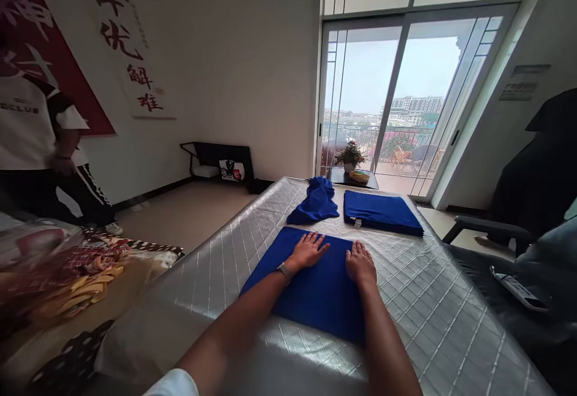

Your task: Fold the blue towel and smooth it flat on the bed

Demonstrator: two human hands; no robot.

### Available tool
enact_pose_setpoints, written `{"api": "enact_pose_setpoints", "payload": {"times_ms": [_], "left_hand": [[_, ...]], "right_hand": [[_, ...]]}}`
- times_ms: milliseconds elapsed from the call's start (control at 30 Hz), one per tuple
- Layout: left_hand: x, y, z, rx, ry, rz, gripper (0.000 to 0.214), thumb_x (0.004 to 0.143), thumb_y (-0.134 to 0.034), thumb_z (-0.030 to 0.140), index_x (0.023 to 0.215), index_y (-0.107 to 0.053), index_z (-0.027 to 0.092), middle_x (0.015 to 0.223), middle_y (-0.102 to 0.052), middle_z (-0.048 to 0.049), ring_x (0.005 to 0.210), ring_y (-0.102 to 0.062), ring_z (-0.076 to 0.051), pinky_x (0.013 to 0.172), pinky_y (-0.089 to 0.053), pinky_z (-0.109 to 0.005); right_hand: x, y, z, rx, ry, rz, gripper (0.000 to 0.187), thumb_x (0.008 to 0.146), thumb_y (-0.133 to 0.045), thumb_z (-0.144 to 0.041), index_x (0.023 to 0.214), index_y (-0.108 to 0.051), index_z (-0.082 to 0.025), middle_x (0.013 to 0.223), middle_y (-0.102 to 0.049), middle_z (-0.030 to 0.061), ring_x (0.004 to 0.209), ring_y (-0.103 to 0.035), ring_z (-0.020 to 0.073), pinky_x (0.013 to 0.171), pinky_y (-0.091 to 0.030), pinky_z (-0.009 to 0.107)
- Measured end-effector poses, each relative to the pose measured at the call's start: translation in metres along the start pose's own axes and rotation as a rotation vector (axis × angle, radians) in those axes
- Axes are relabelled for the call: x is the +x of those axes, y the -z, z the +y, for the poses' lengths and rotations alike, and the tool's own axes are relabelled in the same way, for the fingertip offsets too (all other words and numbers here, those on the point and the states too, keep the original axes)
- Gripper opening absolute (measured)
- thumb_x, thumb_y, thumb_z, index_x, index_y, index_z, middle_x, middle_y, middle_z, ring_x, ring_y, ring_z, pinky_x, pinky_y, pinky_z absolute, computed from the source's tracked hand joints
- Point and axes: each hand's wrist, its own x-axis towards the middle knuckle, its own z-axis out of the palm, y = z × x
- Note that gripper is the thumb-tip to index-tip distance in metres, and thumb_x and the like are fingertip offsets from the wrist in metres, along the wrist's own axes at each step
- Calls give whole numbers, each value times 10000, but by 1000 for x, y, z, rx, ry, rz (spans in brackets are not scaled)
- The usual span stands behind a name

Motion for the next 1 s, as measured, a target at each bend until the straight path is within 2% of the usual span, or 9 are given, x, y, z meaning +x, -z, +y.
{"api": "enact_pose_setpoints", "payload": {"times_ms": [133, 200, 267, 433, 600, 833, 933, 1000], "left_hand": [[-12, 18, -61, 41, 192, 7, 786, 984, -68, 679, 1565, -321, 214, 1645, -232, -92, 1520, -179, -272, 1229, -130, -477], [-16, 21, -80, 50, 250, 17, 797, 978, -69, 686, 1573, -300, 208, 1651, -211, -93, 1521, -172, -284, 1228, -132, -470], [-19, 21, -88, 49, 269, 28, 811, 972, -85, 693, 1578, -289, 193, 1655, -196, -98, 1521, -166, -295, 1228, -138, -460], [-20, 19, -86, 21, 285, 45, 825, 958, -117, 711, 1581, -280, 195, 1655, -203, -87, 1521, -165, -303, 1228, -136, -473], [-19, 18, -85, 27, 283, 48, 821, 957, -108, 705, 1582, -274, 199, 1653, -207, -93, 1516, -182, -309, 1218, -155, -491], [-13, 22, -88, 34, 290, -16, 859, 946, -94, 721, 1591, -230, 170, 1655, -167, -128, 1519, -169, -305, 1212, -157, -476], [-7, 30, -85, 71, 348, -56, 896, 939, -96, 721, 1574, -269, 113, 1628, -230, -182, 1504, -217, -329, 1203, -174, -488], [-1, 34, -74, 122, 382, -31, 906, 944, -106, 706, 1549, -319, 67, 1595, -286, -225, 1488, -249, -364, 1194, -180, -521]], "right_hand": [[-1, 1, 0, 5, -2, -10, 646, 1014, -174, -355, 1564, -266, -30, 1646, -236, 112, 1521, -171, 200, 1227, -137, 341], [0, 1, 0, 2, -2, -10, 646, 1013, -182, -357, 1564, -268, -32, 1646, -237, 112, 1522, -169, 200, 1227, -135, 339], [1, -1, 1, -6, -3, -8, 645, 1013, -180, -356, 1568, -261, -37, 1650, -230, 111, 1525, -154, 196, 1227, -128, 337], [4, -4, 2, -37, -3, -27, 651, 1012, -161, -359, 1575, -238, -40, 1656, -206, 116, 1531, -114, 185, 1226, -125, 338], [3, -2, 1, -58, -13, -35, 652, 1011, -145, -358, 1578, -229, -48, 1662, -185, 100, 1531, -119, 204, 1232, -106, 391], [0, 0, 0, -40, -20, -33, 650, 1013, -138, -363, 1585, -210, -63, 1666, -172, 83, 1529, -126, 191, 1229, -111, 376], [-1, 1, -1, -32, -19, -34, 647, 1013, -149, -363, 1584, -214, -67, 1664, -175, 88, 1528, -135, 194, 1227, -117, 375], [-1, 0, -1, -26, -17, -31, 643, 1013, -162, -364, 1585, -220, -76, 1663, -181, 87, 1528, -133, 195, 1227, -111, 374]]}}
